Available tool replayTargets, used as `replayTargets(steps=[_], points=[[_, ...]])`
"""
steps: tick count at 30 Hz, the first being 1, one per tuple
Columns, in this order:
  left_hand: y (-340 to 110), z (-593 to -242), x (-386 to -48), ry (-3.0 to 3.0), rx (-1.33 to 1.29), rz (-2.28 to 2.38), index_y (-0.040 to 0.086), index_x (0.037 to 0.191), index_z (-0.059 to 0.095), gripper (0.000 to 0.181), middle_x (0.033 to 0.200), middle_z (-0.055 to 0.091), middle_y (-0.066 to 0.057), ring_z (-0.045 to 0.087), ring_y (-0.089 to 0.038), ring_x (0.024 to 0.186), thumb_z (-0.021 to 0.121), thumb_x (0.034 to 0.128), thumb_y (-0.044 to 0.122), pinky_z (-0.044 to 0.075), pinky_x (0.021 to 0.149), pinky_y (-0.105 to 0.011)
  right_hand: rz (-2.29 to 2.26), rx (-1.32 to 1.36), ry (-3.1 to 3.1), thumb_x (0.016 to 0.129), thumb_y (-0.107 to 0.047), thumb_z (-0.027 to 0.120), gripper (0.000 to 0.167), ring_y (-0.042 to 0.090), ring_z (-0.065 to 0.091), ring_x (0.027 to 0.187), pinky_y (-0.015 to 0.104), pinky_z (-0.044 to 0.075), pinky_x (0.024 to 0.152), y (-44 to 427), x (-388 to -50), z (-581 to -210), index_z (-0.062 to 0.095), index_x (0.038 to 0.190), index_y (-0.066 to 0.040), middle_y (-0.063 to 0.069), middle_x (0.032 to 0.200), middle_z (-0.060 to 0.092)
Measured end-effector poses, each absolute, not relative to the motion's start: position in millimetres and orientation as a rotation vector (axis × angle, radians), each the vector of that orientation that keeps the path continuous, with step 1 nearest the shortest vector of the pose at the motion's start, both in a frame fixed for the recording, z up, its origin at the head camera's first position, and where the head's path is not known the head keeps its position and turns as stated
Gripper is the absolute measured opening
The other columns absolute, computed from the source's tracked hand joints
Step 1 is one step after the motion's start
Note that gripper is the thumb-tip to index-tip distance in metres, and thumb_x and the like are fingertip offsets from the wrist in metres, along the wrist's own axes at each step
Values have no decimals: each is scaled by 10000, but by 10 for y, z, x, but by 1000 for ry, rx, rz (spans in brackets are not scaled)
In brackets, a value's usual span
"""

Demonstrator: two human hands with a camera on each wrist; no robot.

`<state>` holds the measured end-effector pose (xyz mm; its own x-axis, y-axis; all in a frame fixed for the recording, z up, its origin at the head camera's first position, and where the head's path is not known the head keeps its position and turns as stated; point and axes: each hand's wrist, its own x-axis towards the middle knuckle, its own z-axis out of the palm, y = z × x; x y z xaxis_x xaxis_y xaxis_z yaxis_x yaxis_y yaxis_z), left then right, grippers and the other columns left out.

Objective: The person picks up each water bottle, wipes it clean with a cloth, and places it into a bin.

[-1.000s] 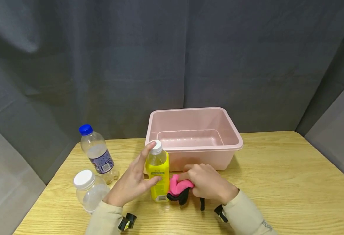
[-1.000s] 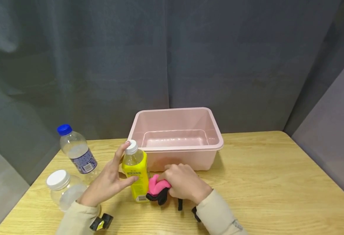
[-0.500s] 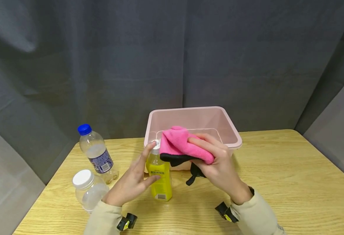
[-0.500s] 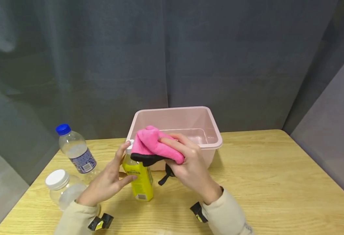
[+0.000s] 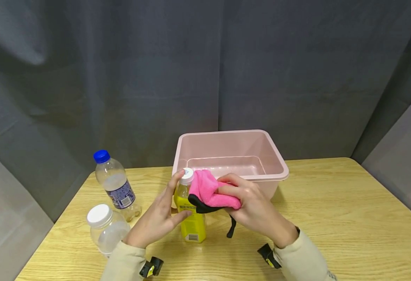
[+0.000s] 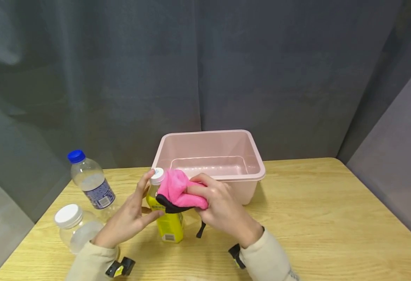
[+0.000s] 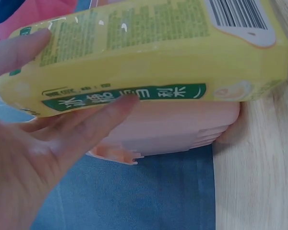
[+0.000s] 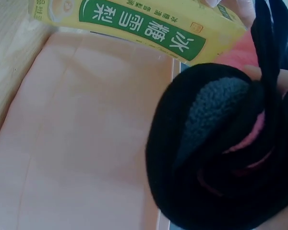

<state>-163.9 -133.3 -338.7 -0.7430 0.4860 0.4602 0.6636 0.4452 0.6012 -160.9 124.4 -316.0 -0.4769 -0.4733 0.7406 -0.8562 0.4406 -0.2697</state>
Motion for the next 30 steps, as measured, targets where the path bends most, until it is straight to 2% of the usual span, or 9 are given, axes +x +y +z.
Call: replayTargets(steps=[5,8,12,17,22,26,30], points=[[-1334,-3389,-1632,-2463,-992,-1168,233,1574,140,1029,1513,385,-296,537,-443,1256,767,825,-93,534,921,-578,814,1142,-2200,684,159,689,367,158,645,852,345,564,736,1261,-1616,-3172,738,881,-147,-4,985,662],[-1330,-3388,-1625,-2461,-983,-1161,226,1567,151,1023,1521,378,-297,520,-452,1276,777,821,-85,513,940,-604,702,1166,-2343,674,139,708,348,137,622,777,310,535,656,1252,-1616,-3223,721,832,-171,-10,938,656],[-1324,-3385,-1617,-2471,-968,-1161,225,1566,151,1018,1534,364,-292,509,-462,1287,782,826,-74,500,948,-619,496,1212,-2564,657,123,697,326,94,504,652,243,425,543,1185,-1623,-3359,701,795,-173,-28,835,587],[-1314,-3379,-1624,-2461,-971,-1140,220,1566,157,1013,1528,374,-294,512,-463,1285,790,826,-60,495,961,-610,369,1226,-2727,651,118,714,330,76,482,627,257,429,532,1122,-1642,-3534,738,815,-168,-68,773,559],[-1309,-3374,-1631,-2452,-975,-1117,218,1563,160,1008,1514,391,-299,523,-458,1274,798,828,-43,489,975,-605,320,1271,-2759,661,111,724,348,47,499,613,249,435,524,1111,-1675,-3668,737,779,-216,-116,728,557],[-1305,-3375,-1624,-2458,-961,-1112,217,1560,165,1005,1510,397,-299,534,-459,1260,802,825,-40,498,961,-608,303,1256,-2740,655,104,713,347,72,495,610,264,418,513,1131,-1679,-3625,728,779,-221,-112,744,546],[-1300,-3374,-1614,-2473,-943,-1122,227,1559,165,1007,1515,391,-297,539,-464,1251,799,826,-44,514,932,-613,353,1188,-2657,639,106,708,385,104,502,620,265,417,510,1175,-1639,-3458,762,872,-196,-64,792,567]])
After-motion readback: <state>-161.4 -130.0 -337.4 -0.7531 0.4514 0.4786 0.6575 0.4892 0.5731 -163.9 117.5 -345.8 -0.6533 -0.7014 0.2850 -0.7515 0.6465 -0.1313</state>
